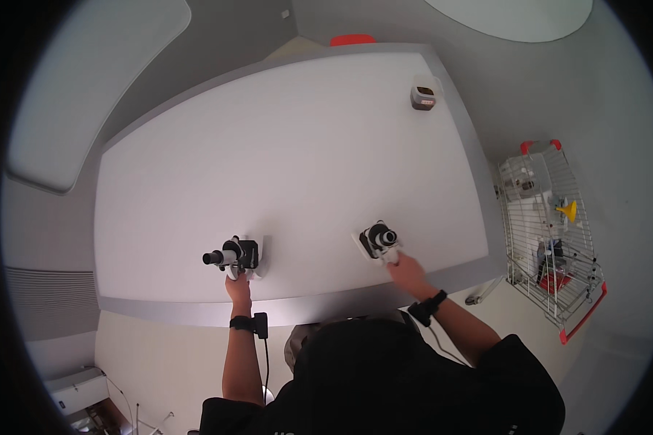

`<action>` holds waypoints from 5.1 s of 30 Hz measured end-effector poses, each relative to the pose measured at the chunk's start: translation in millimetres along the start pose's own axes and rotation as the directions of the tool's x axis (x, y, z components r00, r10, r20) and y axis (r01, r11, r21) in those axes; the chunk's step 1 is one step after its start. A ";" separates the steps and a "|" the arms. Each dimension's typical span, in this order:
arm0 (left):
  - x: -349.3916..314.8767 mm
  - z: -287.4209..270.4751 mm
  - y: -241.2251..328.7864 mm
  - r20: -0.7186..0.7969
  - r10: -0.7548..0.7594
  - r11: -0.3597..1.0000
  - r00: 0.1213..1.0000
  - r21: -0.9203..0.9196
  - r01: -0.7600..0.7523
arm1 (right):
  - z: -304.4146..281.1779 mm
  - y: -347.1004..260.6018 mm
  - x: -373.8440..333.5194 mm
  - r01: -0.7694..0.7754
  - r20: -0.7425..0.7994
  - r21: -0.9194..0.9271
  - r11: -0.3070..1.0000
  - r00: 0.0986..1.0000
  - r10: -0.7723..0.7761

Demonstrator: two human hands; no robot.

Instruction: The person assembles a white stereo microscope on a white table by attaching the base, the main body, and the eyepieces. They then retrieve a glass jar and a black lamp from a nearby shopping cart and place them on the table. Finally, they arrange a yellow funnel and a rack of test tubes on the table.

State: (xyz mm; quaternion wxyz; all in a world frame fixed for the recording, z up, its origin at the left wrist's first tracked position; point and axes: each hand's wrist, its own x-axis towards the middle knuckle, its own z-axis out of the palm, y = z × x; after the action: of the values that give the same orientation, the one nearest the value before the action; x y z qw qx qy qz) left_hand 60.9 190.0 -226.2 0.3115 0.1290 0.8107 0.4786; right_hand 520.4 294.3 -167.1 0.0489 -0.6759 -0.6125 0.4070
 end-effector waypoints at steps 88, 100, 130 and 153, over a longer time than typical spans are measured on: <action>377.9 402.5 297.8 0.493 0.465 0.845 0.735 -0.001 -0.535 | 175.1 -66.0 33.9 0.414 -0.126 -0.409 0.813 0.857 -0.499; 245.3 324.0 161.1 0.570 0.420 0.897 0.706 -0.143 -0.418 | 172.2 -57.1 29.4 0.456 -0.162 -0.356 0.816 0.830 -0.534; -79.5 316.1 126.7 0.818 0.551 0.374 0.165 -0.065 -0.925 | 3.4 533.4 -402.9 -0.474 -0.631 -0.076 0.877 0.704 0.326; -131.3 286.3 19.2 0.689 -0.121 0.918 0.715 -0.195 0.344 | -73.1 454.0 -227.1 -0.314 -0.275 0.587 0.746 0.790 0.549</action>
State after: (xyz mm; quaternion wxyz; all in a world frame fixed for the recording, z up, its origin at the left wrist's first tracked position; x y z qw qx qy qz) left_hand 340.6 332.3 -259.2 0.6537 0.1358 0.5706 0.4781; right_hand 941.3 17.7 -263.6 0.2623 -0.8361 -0.2767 0.3945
